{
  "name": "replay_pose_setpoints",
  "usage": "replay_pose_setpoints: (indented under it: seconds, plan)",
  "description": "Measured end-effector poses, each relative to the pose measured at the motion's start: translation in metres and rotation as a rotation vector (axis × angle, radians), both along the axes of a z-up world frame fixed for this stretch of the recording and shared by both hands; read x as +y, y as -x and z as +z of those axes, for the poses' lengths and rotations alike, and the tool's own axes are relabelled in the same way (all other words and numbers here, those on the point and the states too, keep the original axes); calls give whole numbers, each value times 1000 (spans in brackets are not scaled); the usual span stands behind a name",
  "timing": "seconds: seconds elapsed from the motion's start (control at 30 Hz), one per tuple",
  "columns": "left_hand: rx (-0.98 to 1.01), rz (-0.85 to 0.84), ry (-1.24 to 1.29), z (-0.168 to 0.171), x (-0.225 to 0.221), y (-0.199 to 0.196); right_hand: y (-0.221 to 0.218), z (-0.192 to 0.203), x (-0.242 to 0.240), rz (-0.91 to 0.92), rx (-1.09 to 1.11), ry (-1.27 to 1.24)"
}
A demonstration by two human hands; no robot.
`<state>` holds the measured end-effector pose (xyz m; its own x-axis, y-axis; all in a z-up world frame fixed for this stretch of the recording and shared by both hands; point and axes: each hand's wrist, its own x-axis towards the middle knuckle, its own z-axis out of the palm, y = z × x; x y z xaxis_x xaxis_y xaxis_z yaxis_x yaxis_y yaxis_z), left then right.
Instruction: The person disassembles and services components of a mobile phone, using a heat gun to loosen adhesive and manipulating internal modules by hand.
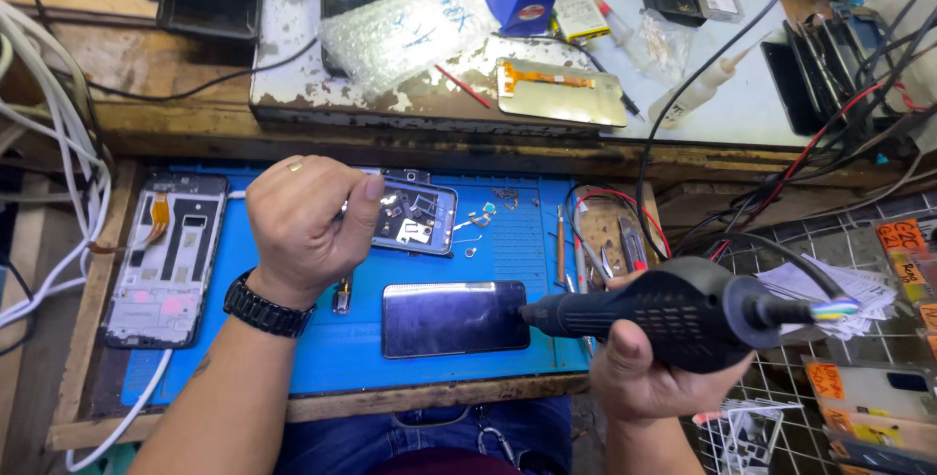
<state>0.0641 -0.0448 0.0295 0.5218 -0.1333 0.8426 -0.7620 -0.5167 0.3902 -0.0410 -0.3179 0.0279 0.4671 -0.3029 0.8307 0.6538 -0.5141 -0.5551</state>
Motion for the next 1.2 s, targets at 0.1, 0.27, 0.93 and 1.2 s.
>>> replay_pose_setpoints:
  seconds: [0.1, 0.27, 0.93, 1.2]
  plan:
    - [5, 1, 20, -4, 5, 3, 6, 7, 7, -34, 4, 5]
    - [0, 16, 43, -4, 10, 5, 27, 19, 18, -173, 94, 37]
    - [33, 83, 73, -4, 10, 0, 48, 14, 37, 413, 508, -3]
    - [32, 83, 71, -2, 10, -1, 41, 13, 48, 485, 571, 92]
